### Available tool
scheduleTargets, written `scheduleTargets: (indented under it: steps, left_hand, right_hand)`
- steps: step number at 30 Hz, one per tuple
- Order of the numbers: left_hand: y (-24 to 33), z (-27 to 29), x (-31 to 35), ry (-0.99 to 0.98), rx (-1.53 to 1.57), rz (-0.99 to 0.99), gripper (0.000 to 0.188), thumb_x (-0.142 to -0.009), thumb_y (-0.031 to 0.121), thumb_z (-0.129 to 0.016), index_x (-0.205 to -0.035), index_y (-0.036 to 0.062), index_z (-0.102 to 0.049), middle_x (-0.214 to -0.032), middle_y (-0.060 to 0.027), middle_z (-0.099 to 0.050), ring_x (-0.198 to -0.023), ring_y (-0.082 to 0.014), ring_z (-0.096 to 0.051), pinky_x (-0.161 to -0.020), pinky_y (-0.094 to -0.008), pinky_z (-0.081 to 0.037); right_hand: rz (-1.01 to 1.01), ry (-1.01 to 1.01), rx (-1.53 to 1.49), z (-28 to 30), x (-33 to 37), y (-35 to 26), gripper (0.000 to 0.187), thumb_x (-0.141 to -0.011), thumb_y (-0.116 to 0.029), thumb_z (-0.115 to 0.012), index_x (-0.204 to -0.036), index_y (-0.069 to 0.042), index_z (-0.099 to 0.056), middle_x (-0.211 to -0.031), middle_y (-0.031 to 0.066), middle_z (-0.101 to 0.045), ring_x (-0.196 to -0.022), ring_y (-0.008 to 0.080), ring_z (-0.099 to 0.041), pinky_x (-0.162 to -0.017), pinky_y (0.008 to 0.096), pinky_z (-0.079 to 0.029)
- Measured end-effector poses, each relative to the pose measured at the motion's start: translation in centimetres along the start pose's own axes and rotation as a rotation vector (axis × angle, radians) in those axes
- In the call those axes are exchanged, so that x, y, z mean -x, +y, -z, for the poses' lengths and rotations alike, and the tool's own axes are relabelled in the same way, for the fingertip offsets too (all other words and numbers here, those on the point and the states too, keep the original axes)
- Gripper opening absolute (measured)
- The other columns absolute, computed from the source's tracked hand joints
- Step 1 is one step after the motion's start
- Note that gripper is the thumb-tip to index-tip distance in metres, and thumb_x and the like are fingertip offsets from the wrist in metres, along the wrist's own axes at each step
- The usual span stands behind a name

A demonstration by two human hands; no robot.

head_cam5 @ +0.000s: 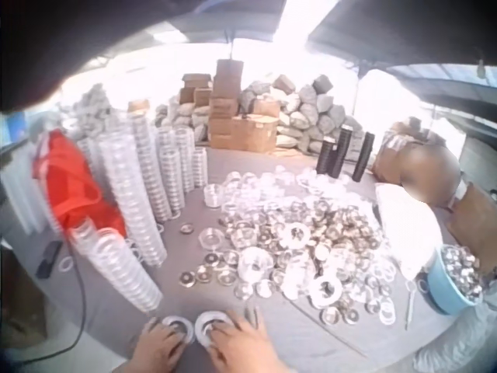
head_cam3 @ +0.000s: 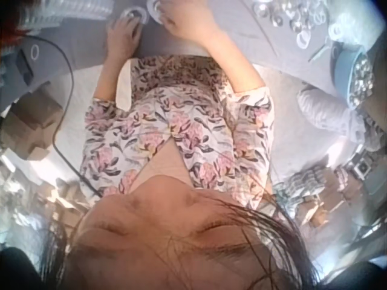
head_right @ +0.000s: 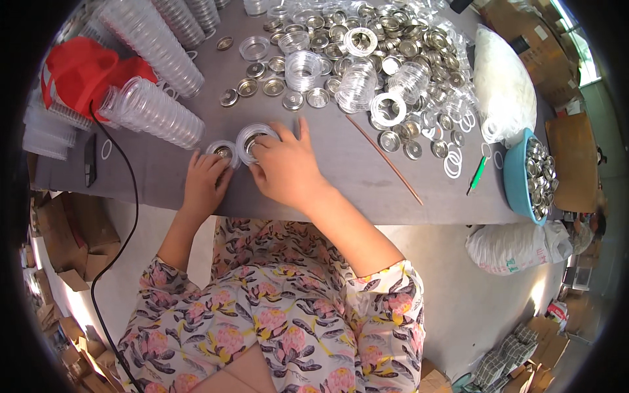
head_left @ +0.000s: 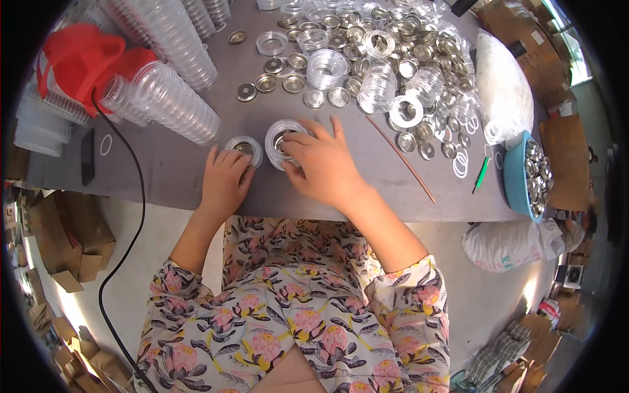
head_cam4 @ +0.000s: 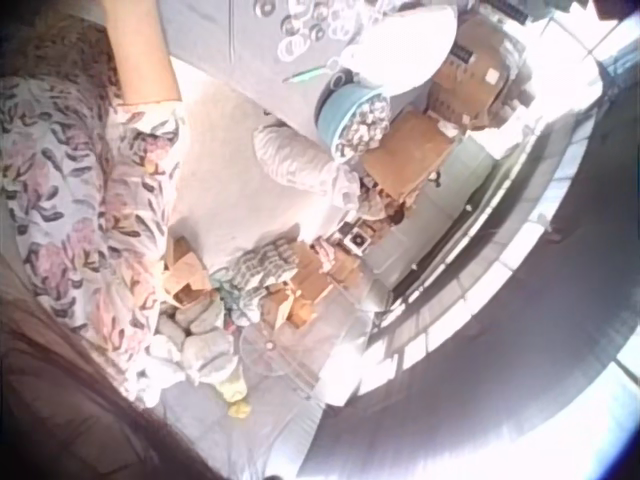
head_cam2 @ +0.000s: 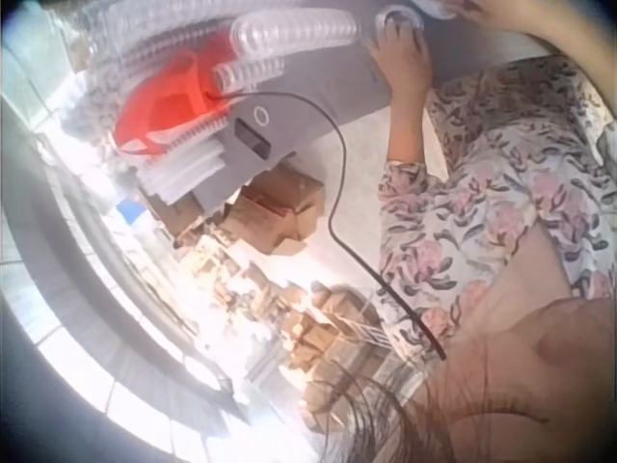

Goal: The person assembles clear plastic cups by inserting metal mesh discs and white plastic rings into the cup openings. They use a thin wooden stick to push the components into place and then stack the finished cups into a pile on the table.

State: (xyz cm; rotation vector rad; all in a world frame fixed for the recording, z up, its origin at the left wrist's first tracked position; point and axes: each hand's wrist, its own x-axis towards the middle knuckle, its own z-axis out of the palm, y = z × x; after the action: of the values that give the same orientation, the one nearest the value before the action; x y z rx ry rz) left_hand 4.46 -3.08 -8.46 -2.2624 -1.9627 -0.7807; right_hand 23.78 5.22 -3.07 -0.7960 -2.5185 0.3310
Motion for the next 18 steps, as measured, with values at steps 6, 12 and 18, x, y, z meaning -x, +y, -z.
scheduleTargets:
  steps: [6,12,18]
  left_hand:
    - [-2.2,0.3,1.3,-0.006,0.898,0.634,0.018,-0.089,0.013,-0.050,-0.103,0.0053,-0.056,-0.105,-0.0028,-0.058,-0.097,-0.0193,-0.054,-0.088,-0.0421,-0.042]
    - [-2.0,0.3,1.3,0.078,2.017,1.056,0.032,-0.095,0.026,-0.037,-0.121,0.0088,-0.047,-0.120,-0.0061,-0.053,-0.108,-0.0194,-0.051,-0.089,-0.0407,-0.042]
    - [-1.3,1.4,1.3,0.102,2.030,0.957,0.029,-0.095,0.024,-0.038,-0.116,0.0084,-0.051,-0.119,-0.0047,-0.054,-0.108,-0.0185,-0.051,-0.088,-0.0412,-0.042]
  right_hand:
    - [-0.045,0.058,-0.201,-1.0,0.5,0.6,0.026,-0.072,-0.012,-0.063,-0.098,-0.009,-0.061,-0.106,0.0046,-0.058,-0.112,0.0317,-0.046,-0.096,0.0530,-0.032]
    - [-0.026,0.067,-0.155,-1.3,0.6,0.7,0.026,-0.071,-0.013,-0.064,-0.097,-0.009,-0.061,-0.106,0.0042,-0.058,-0.110,0.0316,-0.047,-0.097,0.0498,-0.032]
    - [0.000,0.101,-0.066,-1.0,0.3,0.3,0.022,-0.070,-0.015,-0.065,-0.091,-0.009,-0.062,-0.101,0.0033,-0.058,-0.109,0.0300,-0.047,-0.098,0.0558,-0.029]
